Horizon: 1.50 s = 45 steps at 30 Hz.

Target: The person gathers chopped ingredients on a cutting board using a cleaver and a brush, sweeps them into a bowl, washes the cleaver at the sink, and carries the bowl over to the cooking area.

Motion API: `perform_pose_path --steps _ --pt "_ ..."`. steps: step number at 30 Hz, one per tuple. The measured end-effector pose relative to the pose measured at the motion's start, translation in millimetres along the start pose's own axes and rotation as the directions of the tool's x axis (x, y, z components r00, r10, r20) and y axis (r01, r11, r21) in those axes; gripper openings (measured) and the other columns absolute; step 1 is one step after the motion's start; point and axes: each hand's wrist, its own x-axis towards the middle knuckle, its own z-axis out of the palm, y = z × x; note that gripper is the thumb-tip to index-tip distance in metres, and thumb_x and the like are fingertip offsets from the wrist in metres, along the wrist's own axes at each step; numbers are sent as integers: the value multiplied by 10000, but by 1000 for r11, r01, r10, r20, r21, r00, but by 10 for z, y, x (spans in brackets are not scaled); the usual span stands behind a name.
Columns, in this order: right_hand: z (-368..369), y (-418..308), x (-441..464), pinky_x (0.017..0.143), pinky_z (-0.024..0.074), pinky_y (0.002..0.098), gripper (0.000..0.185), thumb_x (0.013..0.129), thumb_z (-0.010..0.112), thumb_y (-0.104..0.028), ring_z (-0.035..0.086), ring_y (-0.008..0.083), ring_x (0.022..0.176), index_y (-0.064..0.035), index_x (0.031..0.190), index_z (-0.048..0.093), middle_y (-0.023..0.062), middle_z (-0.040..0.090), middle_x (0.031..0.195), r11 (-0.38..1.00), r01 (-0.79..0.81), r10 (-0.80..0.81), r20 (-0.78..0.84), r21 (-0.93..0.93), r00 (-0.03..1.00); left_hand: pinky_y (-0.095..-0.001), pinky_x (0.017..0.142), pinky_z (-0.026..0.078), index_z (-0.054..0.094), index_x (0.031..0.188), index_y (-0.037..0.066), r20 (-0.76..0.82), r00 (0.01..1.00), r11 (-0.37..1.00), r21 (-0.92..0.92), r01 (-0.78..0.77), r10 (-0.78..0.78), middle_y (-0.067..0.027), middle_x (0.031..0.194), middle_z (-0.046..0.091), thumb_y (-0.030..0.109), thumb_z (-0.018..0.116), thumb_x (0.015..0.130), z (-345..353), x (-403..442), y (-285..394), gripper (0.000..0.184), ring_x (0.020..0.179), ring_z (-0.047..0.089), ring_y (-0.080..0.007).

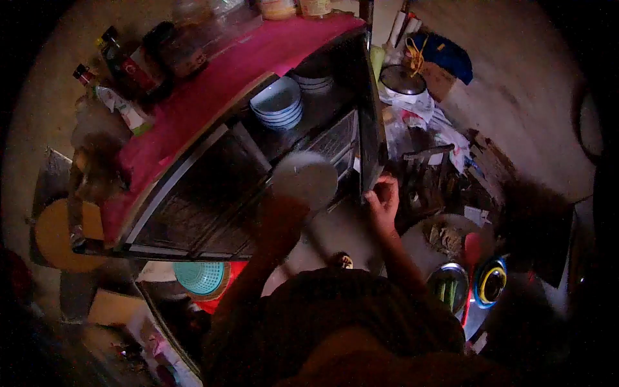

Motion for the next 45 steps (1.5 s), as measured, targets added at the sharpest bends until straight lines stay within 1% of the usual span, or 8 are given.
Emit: perform_pose_path --steps 7,15,24,31,32,33,37,45 --pt "508 24 -242 835 439 284 283 846 632 -57 559 184 960 -48 1123 578 97 562 1081 755 335 -115 389 -564 914 -407 737 446 616 957 43 -34 998 925 -374 -61 53 -175 993 586 70 576 808 1059 -1134 -347 157 884 546 -307" --pt "370 -53 -1690 803 453 276 211 926 545 -140 563 128 881 -4 1088 557 55 596 929 890 -359 316 -188 -281 930 -314 768 432 567 1115 34 192 948 267 -928 260 -254 -59 1010 571 86 596 841 740 -1330 -465 280 901 509 -153" --pt "68 -813 -3574 689 466 264 233 935 518 -189 594 129 784 -23 1093 560 50 619 875 784 -611 424 -621 -113 659 -488 1091 243 419 1297 45 256 886 -677 -574 462 387 -104 1396 398 246 655 851 1394 -1756 368 543 1286 362 -276" --pt "-128 -1775 -4845 722 505 365 498 920 502 -452 587 191 925 -82 1252 475 75 590 1065 923 -330 367 -706 197 605 -397 909 396 570 1031 68 297 754 20 -936 353 586 -68 1081 585 156 696 795 1291 -2508 1620 282 1002 528 -279" --pt "-169 -1933 -5031 744 517 379 579 916 478 -509 583 210 981 -81 1304 437 97 564 1144 925 -302 373 -706 231 601 -394 865 405 586 951 67 6 664 110 -987 -116 748 -81 984 587 117 697 765 1244 -2618 1863 223 927 533 -290" --pt "-164 -2096 -5308 790 510 433 662 879 449 -612 537 246 1078 -108 1308 433 97 543 1206 920 -286 390 -679 266 622 -391 822 413 602 872 66 -221 428 72 -818 -570 877 -94 887 589 78 699 735 1165 -2810 2069 168 852 538 -301" --pt "-472 -2664 -6463 828 507 497 702 861 483 -608 521 295 1118 -102 1340 400 128 505 1256 892 -22 353 -664 452 659 -402 749 419 616 821 67 -373 109 -225 -740 -634 921 -75 780 570 1 668 691 1016 -3637 3246 155 786 537 -288" --pt "-1036 -3700 -8285 843 507 393 558 733 501 -86 566 224 991 -22 1279 400 113 533 1092 941 291 149 -983 174 106 -419 887 409 615 1039 64 -317 -305 -438 -701 -562 898 -117 1036 552 86 698 710 921 -5104 5259 340 1030 506 -296"
